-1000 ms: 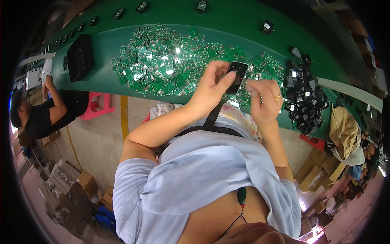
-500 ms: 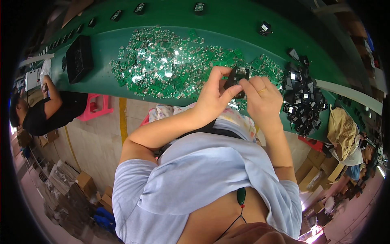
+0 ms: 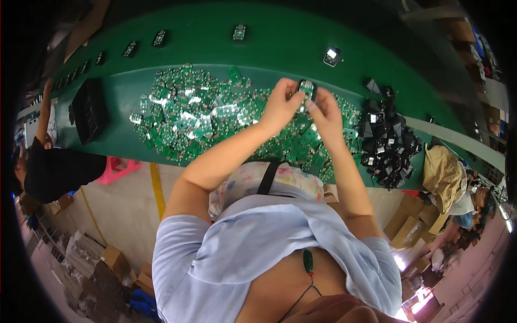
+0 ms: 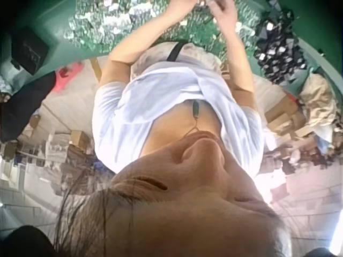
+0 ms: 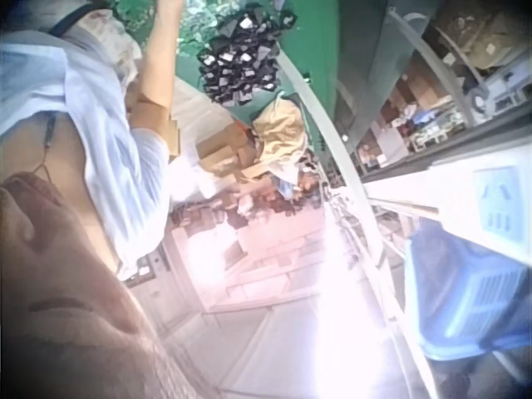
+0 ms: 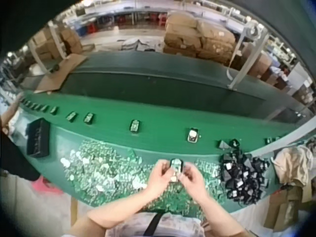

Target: The person assembles small electronic components onto circuit boards and into electronic housings by hand, then checks the assembled components.

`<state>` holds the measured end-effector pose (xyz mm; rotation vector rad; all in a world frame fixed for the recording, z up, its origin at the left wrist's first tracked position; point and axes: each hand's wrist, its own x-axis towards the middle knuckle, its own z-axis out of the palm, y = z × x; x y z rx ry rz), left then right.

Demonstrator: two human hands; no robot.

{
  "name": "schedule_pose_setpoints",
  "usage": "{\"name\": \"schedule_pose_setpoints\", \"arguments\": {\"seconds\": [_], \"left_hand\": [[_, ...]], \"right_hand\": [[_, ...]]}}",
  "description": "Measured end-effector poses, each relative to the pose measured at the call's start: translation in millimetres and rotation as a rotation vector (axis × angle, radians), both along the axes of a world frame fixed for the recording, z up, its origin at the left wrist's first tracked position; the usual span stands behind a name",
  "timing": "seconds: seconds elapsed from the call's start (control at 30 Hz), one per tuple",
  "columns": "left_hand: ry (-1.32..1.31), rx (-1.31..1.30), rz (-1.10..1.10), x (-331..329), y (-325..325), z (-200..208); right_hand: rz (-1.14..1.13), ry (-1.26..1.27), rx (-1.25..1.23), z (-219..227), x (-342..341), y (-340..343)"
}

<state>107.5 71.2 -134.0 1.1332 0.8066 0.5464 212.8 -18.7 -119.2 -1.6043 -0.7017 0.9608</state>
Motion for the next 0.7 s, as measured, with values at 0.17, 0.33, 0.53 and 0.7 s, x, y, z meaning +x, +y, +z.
{"name": "schedule_pose_setpoints", "arguments": {"seconds": [0.17,0.33,0.53,0.7], "left_hand": [[0.469,0.297,0.193,73,81,-79],[0.831,0.255,0.035,87,128,-107],[0.491,0.881,0.207,73,86,-44],[0.162,0.532,-0.235,33,44,-33]], "right_hand": [[-0.53,-0.123,-0.335,-76,86,48],[-0.515,-0.091,-0.415,-116,125,86],[-0.428,-0.219,-0.275,-100,113,83],[0.063,-0.619,-0.023,-39,47,30]]}}
